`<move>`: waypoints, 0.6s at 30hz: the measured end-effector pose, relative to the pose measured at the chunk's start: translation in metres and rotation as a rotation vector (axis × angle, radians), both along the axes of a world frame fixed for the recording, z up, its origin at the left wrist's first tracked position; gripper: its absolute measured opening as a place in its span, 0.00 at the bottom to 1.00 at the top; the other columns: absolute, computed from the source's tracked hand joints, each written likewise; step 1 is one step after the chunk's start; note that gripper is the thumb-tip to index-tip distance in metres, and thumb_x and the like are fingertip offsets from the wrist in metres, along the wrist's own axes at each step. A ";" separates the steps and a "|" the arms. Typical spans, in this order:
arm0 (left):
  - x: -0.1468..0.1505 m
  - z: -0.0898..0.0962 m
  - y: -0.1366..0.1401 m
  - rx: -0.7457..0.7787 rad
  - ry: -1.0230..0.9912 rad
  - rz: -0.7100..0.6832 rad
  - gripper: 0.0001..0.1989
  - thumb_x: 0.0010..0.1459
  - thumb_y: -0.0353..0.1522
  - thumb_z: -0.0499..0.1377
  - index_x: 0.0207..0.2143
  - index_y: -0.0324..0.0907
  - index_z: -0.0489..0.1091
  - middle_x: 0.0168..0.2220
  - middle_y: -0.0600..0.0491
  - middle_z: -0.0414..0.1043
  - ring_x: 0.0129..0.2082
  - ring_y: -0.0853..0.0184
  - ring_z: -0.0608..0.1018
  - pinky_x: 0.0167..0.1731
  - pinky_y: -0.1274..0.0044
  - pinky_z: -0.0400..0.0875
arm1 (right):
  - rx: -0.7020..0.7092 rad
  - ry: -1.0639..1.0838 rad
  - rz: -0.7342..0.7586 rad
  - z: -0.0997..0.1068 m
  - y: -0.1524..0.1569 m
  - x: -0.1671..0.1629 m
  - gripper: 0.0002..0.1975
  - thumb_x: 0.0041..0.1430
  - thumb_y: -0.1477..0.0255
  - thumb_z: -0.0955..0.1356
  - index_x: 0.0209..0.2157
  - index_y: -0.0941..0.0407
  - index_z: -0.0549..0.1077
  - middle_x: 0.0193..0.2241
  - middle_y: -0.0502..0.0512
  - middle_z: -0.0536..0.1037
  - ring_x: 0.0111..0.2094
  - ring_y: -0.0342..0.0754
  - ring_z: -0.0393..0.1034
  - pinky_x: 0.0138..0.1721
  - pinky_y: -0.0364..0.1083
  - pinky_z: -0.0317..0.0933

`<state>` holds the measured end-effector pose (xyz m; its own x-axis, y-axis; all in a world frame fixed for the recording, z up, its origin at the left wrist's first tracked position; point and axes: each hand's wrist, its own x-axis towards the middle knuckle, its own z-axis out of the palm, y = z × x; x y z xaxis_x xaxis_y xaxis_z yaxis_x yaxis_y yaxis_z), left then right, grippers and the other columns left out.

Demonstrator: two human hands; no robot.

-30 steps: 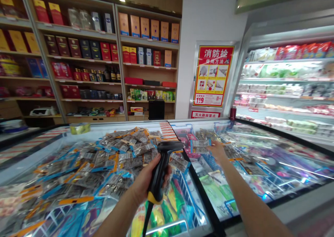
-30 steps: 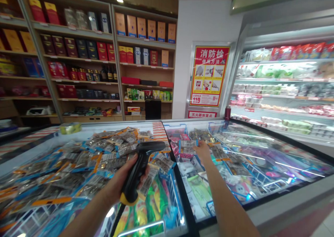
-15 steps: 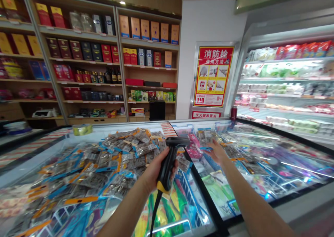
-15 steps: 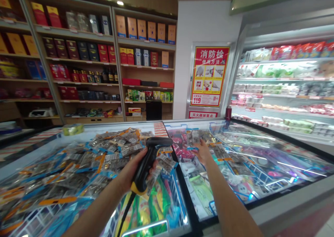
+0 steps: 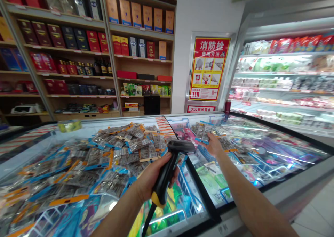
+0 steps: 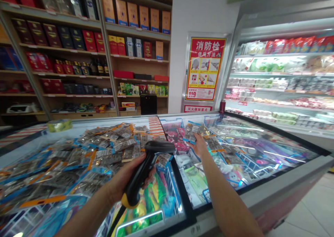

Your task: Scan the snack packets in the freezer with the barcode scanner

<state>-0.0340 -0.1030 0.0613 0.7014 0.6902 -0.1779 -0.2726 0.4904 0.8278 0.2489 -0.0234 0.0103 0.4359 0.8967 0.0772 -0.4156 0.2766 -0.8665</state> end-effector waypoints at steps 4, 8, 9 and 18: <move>0.003 0.001 -0.003 -0.001 -0.026 -0.018 0.18 0.50 0.43 0.51 0.32 0.36 0.66 0.19 0.52 0.66 0.16 0.74 0.67 0.15 0.83 0.60 | 0.020 0.022 -0.082 -0.003 0.002 0.006 0.10 0.45 0.70 0.63 0.33 0.51 0.63 0.30 0.46 0.74 0.32 0.46 0.70 0.30 0.48 0.67; 0.005 0.004 -0.007 -0.026 0.030 0.020 0.21 0.49 0.46 0.50 0.29 0.36 0.66 0.18 0.52 0.66 0.14 0.74 0.67 0.14 0.83 0.59 | 0.026 0.019 -0.104 -0.004 0.003 0.007 0.10 0.46 0.68 0.63 0.34 0.51 0.63 0.31 0.46 0.73 0.33 0.46 0.70 0.31 0.49 0.67; 0.006 0.005 -0.008 -0.026 0.052 0.033 0.21 0.49 0.47 0.50 0.29 0.36 0.66 0.18 0.52 0.66 0.14 0.74 0.67 0.13 0.83 0.59 | 0.025 0.018 -0.104 -0.004 0.003 0.006 0.10 0.46 0.68 0.62 0.34 0.51 0.63 0.31 0.46 0.73 0.33 0.45 0.70 0.31 0.49 0.67; 0.010 0.001 -0.008 0.055 0.141 0.084 0.19 0.46 0.45 0.54 0.25 0.37 0.64 0.17 0.53 0.66 0.14 0.74 0.67 0.13 0.83 0.58 | 0.004 -0.138 -0.126 -0.011 0.004 0.001 0.08 0.48 0.65 0.61 0.33 0.51 0.63 0.33 0.47 0.72 0.36 0.47 0.69 0.31 0.49 0.67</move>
